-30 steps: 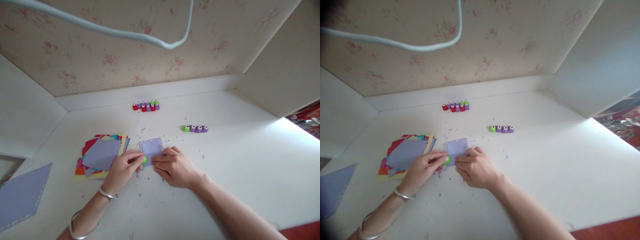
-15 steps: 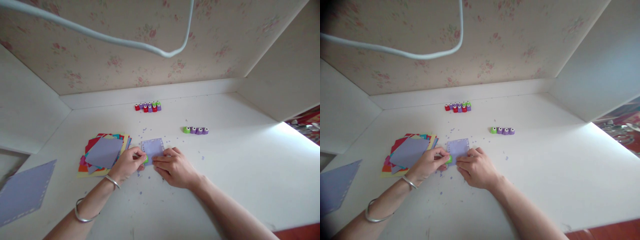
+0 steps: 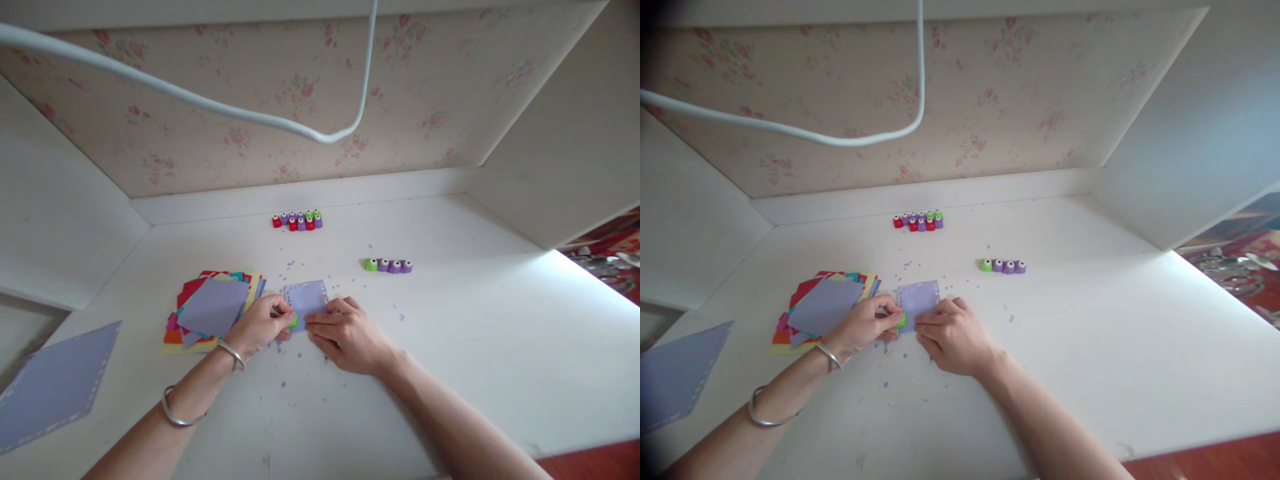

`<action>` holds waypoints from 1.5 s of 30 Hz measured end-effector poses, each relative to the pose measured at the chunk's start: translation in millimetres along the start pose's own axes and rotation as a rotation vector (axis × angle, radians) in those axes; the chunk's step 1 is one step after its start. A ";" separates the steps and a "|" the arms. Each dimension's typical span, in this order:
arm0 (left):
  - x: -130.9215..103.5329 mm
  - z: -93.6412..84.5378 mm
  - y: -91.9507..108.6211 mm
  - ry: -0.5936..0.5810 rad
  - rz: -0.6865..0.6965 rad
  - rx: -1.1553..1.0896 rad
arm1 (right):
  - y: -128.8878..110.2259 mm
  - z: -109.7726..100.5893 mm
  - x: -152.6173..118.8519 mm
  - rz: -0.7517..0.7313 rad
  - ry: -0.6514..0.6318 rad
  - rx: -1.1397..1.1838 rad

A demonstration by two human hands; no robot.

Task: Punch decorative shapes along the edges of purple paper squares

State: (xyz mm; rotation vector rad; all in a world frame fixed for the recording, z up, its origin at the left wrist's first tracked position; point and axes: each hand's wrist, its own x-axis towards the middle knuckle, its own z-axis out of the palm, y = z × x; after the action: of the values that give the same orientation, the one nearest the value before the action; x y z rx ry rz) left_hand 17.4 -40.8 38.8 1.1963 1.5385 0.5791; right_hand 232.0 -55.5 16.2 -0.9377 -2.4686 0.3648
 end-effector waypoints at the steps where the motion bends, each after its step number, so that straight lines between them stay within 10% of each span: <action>1: -0.3 -0.1 0.1 -0.001 -0.002 -0.001 | 0.0 -0.1 0.1 0.002 -0.001 -0.003; 32: -18.5 -25.5 -8.2 0.070 0.052 0.036 | 0.5 -1.2 0.1 -0.008 0.014 0.024; 45: -36.7 -27.0 -42.6 0.234 0.340 0.341 | -0.7 -1.8 1.3 -0.014 0.005 -0.005</action>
State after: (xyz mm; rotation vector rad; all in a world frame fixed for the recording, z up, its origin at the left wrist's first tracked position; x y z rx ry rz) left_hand -26.0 -84.4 27.9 1.7220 1.6874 0.7175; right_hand 231.7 -55.0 18.5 -0.9223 -2.4712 0.3507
